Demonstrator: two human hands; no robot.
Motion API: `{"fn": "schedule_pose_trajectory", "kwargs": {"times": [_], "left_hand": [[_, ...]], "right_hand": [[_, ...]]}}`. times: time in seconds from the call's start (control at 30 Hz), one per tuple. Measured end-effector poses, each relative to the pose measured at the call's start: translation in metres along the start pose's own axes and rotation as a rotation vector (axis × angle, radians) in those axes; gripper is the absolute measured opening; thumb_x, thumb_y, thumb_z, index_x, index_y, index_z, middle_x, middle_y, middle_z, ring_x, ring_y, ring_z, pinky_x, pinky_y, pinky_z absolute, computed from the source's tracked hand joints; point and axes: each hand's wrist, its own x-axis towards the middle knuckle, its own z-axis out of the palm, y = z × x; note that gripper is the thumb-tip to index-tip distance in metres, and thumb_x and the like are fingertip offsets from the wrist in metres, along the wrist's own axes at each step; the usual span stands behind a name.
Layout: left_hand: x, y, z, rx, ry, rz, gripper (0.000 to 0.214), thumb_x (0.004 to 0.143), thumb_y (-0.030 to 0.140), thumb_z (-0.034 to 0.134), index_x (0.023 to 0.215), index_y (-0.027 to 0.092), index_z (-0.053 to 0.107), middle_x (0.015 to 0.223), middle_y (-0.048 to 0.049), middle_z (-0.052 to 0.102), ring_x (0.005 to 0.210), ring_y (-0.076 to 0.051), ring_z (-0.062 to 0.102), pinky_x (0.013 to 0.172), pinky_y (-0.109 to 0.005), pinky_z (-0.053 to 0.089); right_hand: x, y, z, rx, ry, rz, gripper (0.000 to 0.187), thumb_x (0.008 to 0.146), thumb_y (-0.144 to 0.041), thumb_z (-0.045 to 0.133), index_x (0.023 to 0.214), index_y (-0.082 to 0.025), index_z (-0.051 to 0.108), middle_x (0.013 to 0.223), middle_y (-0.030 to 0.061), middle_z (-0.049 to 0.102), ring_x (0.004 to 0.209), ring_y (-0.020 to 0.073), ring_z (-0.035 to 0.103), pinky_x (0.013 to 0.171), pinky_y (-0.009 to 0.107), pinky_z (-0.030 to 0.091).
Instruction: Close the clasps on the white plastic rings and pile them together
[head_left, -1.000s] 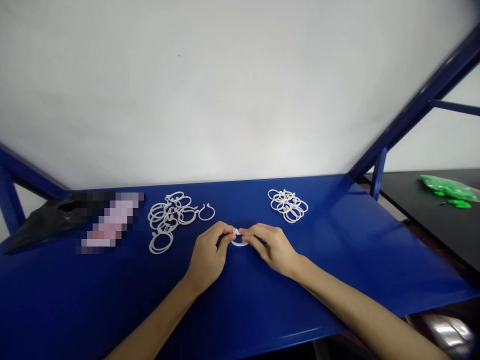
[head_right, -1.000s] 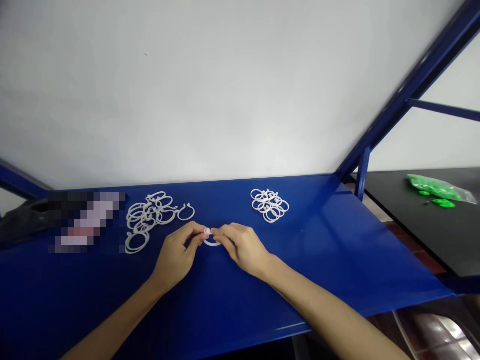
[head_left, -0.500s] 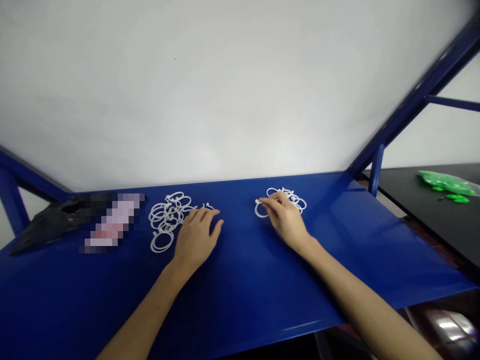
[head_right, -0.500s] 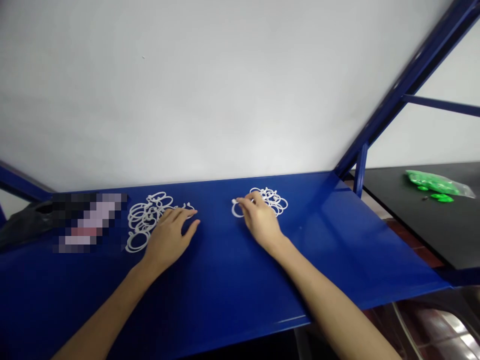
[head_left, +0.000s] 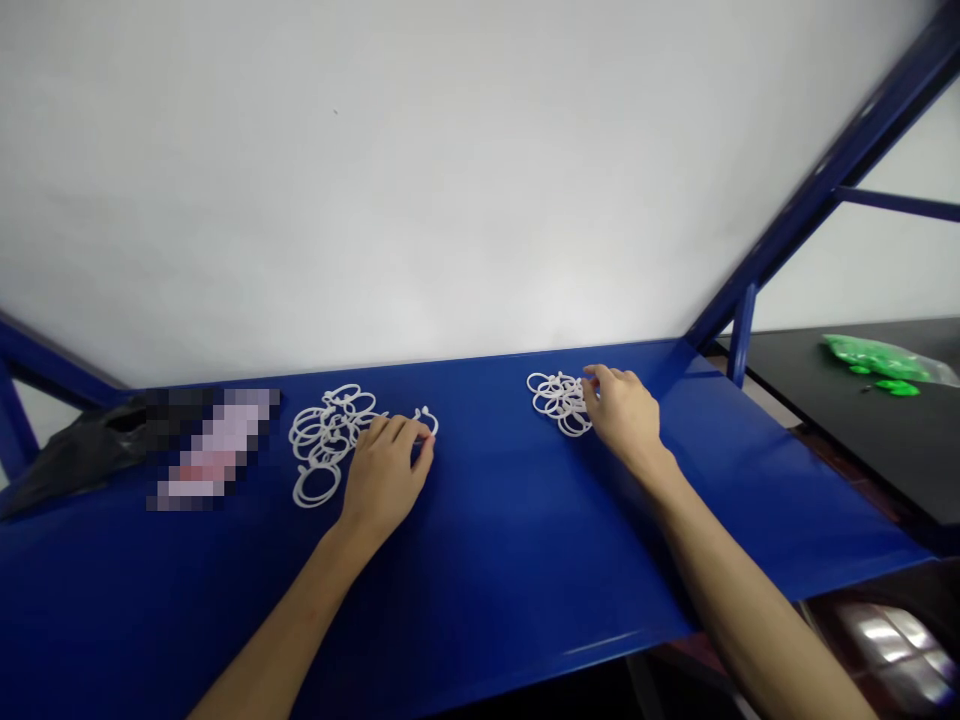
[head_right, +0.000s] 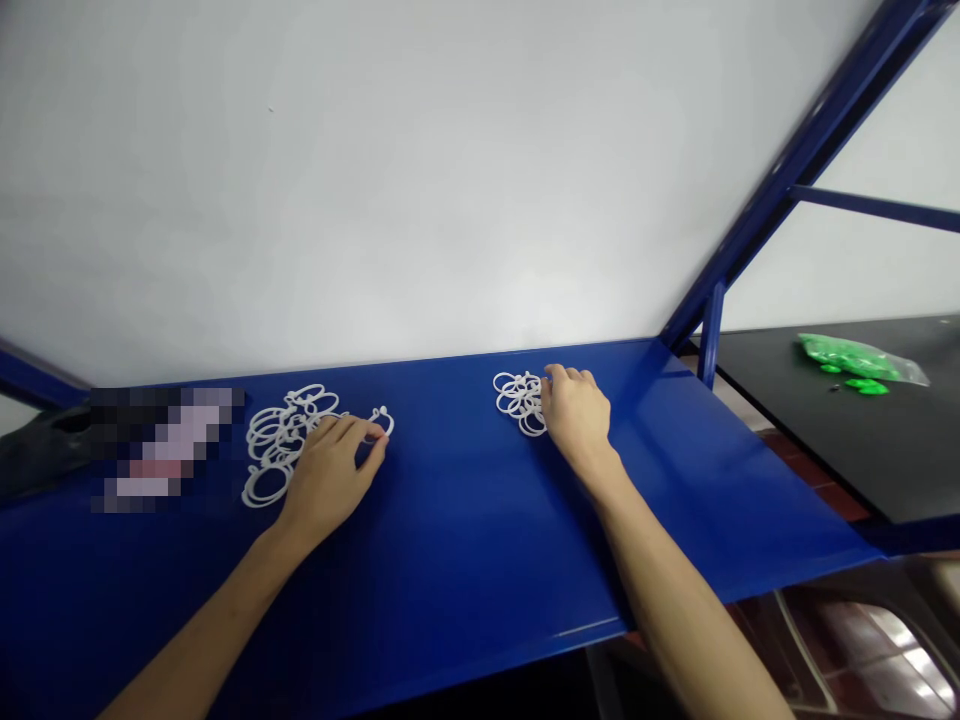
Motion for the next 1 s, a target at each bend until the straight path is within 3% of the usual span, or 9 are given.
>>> {"fn": "schedule_pose_trajectory", "kwargs": {"times": [0.13, 0.23, 0.33, 0.47, 0.53, 0.63, 0.73, 0.83, 1.0], "left_hand": [[0.0, 0.011, -0.004, -0.116, 0.082, 0.075, 0.014, 0.095, 0.023, 0.053, 0.084, 0.021, 0.062, 0.083, -0.0025, 0.067, 0.083, -0.021, 0.058, 0.09, -0.04, 0.046], [-0.004, 0.023, -0.007, -0.188, 0.091, 0.144, 0.013, 0.095, 0.023, 0.055, 0.086, 0.021, 0.064, 0.083, -0.0013, 0.068, 0.082, -0.018, 0.058, 0.087, -0.036, 0.048], [-0.01, 0.034, -0.007, -0.216, 0.056, 0.215, 0.012, 0.096, 0.024, 0.056, 0.089, 0.022, 0.066, 0.086, -0.0014, 0.069, 0.085, -0.018, 0.06, 0.085, -0.035, 0.048], [-0.016, 0.041, -0.004, -0.284, 0.034, 0.23, 0.01, 0.095, 0.025, 0.058, 0.091, 0.022, 0.066, 0.088, -0.0017, 0.07, 0.086, -0.018, 0.061, 0.084, -0.036, 0.051], [-0.016, 0.043, -0.004, -0.352, 0.067, 0.161, 0.008, 0.095, 0.024, 0.058, 0.093, 0.022, 0.065, 0.091, -0.0024, 0.069, 0.088, -0.017, 0.062, 0.084, -0.034, 0.052], [-0.013, 0.042, -0.009, -0.421, 0.157, -0.099, 0.01, 0.092, 0.029, 0.06, 0.098, 0.021, 0.065, 0.092, -0.003, 0.069, 0.081, -0.015, 0.063, 0.075, -0.03, 0.053], [-0.008, 0.037, -0.015, -0.545, 0.01, -0.333, 0.021, 0.092, 0.039, 0.061, 0.102, 0.023, 0.069, 0.089, -0.0013, 0.072, 0.071, -0.014, 0.063, 0.064, -0.028, 0.052], [-0.006, 0.032, -0.016, -0.704, -0.166, -0.437, 0.028, 0.093, 0.047, 0.057, 0.097, 0.025, 0.073, 0.084, -0.0008, 0.074, 0.071, -0.015, 0.066, 0.065, -0.028, 0.053], [-0.007, 0.031, -0.011, -0.847, -0.211, -0.483, 0.028, 0.088, 0.048, 0.063, 0.096, 0.023, 0.073, 0.089, -0.0026, 0.074, 0.069, -0.015, 0.065, 0.064, -0.029, 0.054]], "right_hand": [[-0.012, -0.022, -0.003, 0.264, 0.059, -0.191, 0.025, 0.1, -0.026, 0.051, 0.116, -0.016, 0.069, 0.104, 0.0108, 0.074, 0.1, 0.0273, 0.065, 0.084, 0.038, 0.052], [-0.032, -0.048, -0.002, 0.645, -0.109, -0.352, 0.022, 0.1, -0.03, 0.056, 0.115, -0.019, 0.068, 0.104, 0.0077, 0.075, 0.094, 0.0216, 0.068, 0.087, 0.036, 0.053], [-0.053, -0.072, 0.001, 0.986, -0.37, -0.374, 0.026, 0.097, -0.033, 0.061, 0.119, -0.02, 0.063, 0.093, 0.0027, 0.075, 0.079, 0.016, 0.069, 0.074, 0.029, 0.055], [-0.067, -0.085, 0.008, 1.136, -0.429, -0.33, 0.018, 0.098, -0.03, 0.056, 0.113, -0.021, 0.063, 0.081, -0.0004, 0.071, 0.069, 0.013, 0.065, 0.067, 0.026, 0.054], [-0.068, -0.084, 0.01, 1.119, -0.378, -0.316, 0.019, 0.099, -0.028, 0.054, 0.115, -0.021, 0.061, 0.081, -0.0001, 0.07, 0.07, 0.0132, 0.065, 0.069, 0.026, 0.054], [-0.068, -0.081, 0.013, 1.077, -0.313, -0.344, 0.03, 0.098, -0.025, 0.053, 0.128, -0.021, 0.053, 0.084, 0.0001, 0.068, 0.072, 0.0133, 0.065, 0.07, 0.026, 0.054], [-0.069, -0.079, 0.014, 1.035, -0.311, -0.411, 0.032, 0.098, -0.023, 0.052, 0.13, -0.021, 0.054, 0.085, -0.0001, 0.066, 0.071, 0.0123, 0.064, 0.069, 0.025, 0.054], [-0.071, -0.08, 0.012, 0.985, -0.3, -0.451, 0.026, 0.099, -0.023, 0.052, 0.124, -0.021, 0.06, 0.084, 0.0002, 0.066, 0.07, 0.0122, 0.062, 0.067, 0.024, 0.052], [-0.072, -0.082, 0.011, 1.0, -0.31, -0.493, 0.025, 0.101, -0.024, 0.051, 0.122, -0.021, 0.064, 0.086, 0.0017, 0.068, 0.075, 0.014, 0.064, 0.072, 0.027, 0.053]]}}
